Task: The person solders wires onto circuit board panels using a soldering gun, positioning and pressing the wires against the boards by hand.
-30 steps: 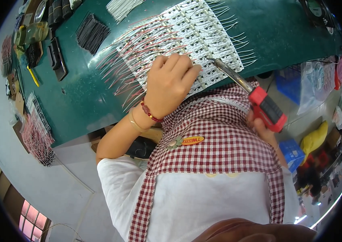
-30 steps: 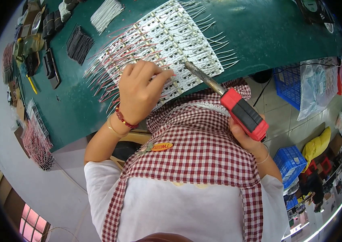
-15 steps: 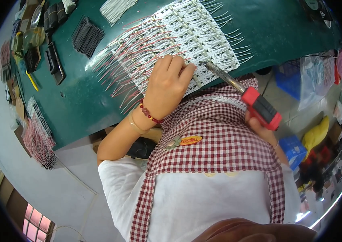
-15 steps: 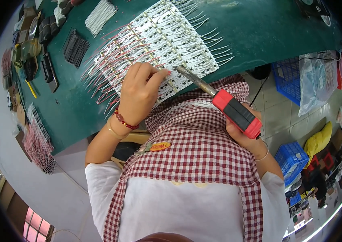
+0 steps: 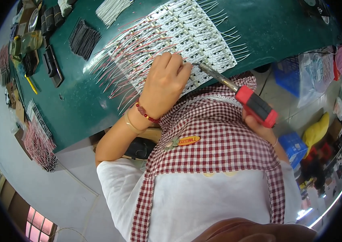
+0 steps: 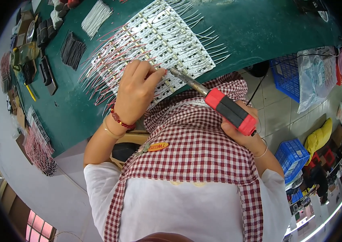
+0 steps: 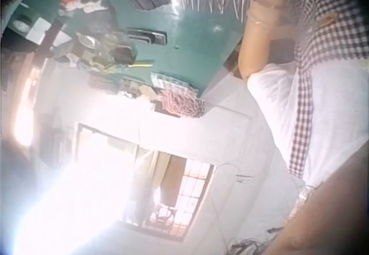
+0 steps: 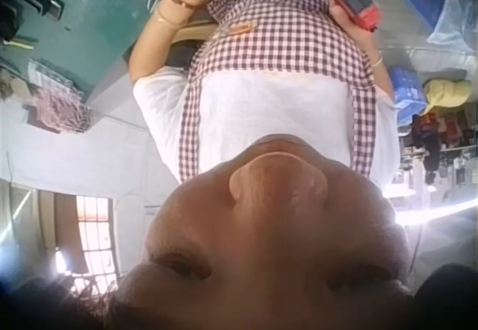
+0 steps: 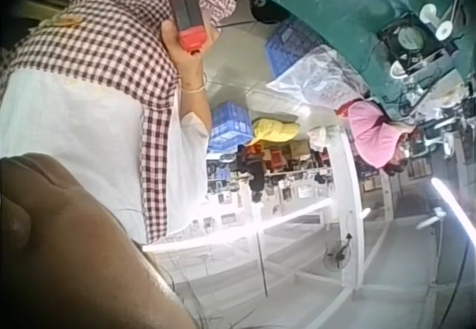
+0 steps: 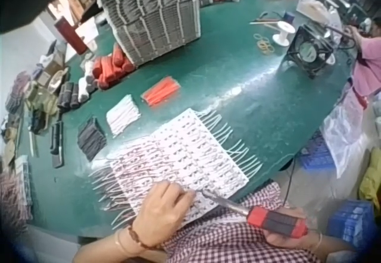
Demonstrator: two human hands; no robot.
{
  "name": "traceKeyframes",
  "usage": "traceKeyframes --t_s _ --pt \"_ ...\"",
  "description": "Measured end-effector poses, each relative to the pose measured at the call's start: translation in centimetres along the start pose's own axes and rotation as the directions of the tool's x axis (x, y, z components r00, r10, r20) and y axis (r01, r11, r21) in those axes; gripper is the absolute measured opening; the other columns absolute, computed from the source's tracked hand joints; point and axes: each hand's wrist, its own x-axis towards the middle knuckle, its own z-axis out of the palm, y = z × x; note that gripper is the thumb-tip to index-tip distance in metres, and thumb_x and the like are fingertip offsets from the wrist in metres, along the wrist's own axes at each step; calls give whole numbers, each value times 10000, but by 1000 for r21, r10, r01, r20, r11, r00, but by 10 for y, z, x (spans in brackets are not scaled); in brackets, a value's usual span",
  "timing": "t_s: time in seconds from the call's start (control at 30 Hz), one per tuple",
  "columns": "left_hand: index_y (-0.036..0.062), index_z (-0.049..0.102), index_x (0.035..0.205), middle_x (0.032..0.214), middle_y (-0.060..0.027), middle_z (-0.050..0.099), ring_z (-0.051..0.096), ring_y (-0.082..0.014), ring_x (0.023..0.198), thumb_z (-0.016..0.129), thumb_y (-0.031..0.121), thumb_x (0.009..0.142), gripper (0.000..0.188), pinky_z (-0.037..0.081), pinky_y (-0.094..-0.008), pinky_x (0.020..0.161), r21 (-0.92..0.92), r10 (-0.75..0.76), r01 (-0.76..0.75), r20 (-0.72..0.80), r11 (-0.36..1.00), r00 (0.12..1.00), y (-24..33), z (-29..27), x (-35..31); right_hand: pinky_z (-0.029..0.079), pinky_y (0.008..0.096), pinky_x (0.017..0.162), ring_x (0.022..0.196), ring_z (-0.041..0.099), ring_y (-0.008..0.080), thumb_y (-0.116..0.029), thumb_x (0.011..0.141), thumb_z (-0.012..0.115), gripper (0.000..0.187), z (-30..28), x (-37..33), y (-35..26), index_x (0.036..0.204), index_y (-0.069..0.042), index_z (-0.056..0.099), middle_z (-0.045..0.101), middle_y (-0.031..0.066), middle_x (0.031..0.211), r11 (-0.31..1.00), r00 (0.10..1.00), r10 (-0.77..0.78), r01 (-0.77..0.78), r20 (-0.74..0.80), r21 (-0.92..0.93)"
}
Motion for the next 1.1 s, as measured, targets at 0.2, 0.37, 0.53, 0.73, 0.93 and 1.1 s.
traceKeyframes --t_s 0.2,0.37,0.53,0.73,0.93,1.1 --pt "-3 619 890 809 -91 473 480 -241 779 587 27 721 174 421 -354 689 15 23 -23 50 1000 998 -1 0 0 450 310 517 591 593 217 -169 773 681 161 3 -5 5 814 -22 631 587 76 718 999 999 -26 25 -43 -33" --pt "12 601 845 814 -88 473 480 -240 790 579 34 721 128 413 -350 697 40 27 -30 65 999 997 1 2 -1 462 308 549 622 602 231 -233 834 676 233 1 -8 9 844 -4 633 599 99 750 998 998 -44 46 -41 48" --pt "33 628 886 801 -77 484 490 -236 773 588 11 716 177 410 -348 692 53 29 -32 64 998 998 5 3 2 490 309 581 664 634 249 -213 828 677 222 0 -13 18 886 -1 651 630 116 793 997 996 -68 70 -59 36" --pt "49 661 953 779 -62 497 497 -230 732 616 -30 692 276 410 -345 668 6 20 -20 -2 1000 1000 9 5 -5 505 306 605 697 656 251 -195 819 681 204 -6 -22 23 907 -12 666 649 121 820 1000 998 -22 23 -58 15" --pt "45 664 959 770 -56 495 496 -223 722 626 -43 680 295 408 -338 656 -4 24 -24 -8 1000 1000 13 11 -12 470 300 548 620 615 217 -197 805 680 179 -7 -16 16 839 -24 646 610 84 742 998 999 -45 45 -12 34" --pt "40 662 951 767 -59 487 495 -223 728 623 -40 683 282 408 -338 661 -1 14 -14 2 1000 1000 13 12 -11 445 287 509 568 585 197 -226 798 686 203 -3 -17 20 805 -29 635 588 62 707 997 995 -78 77 -57 -29"
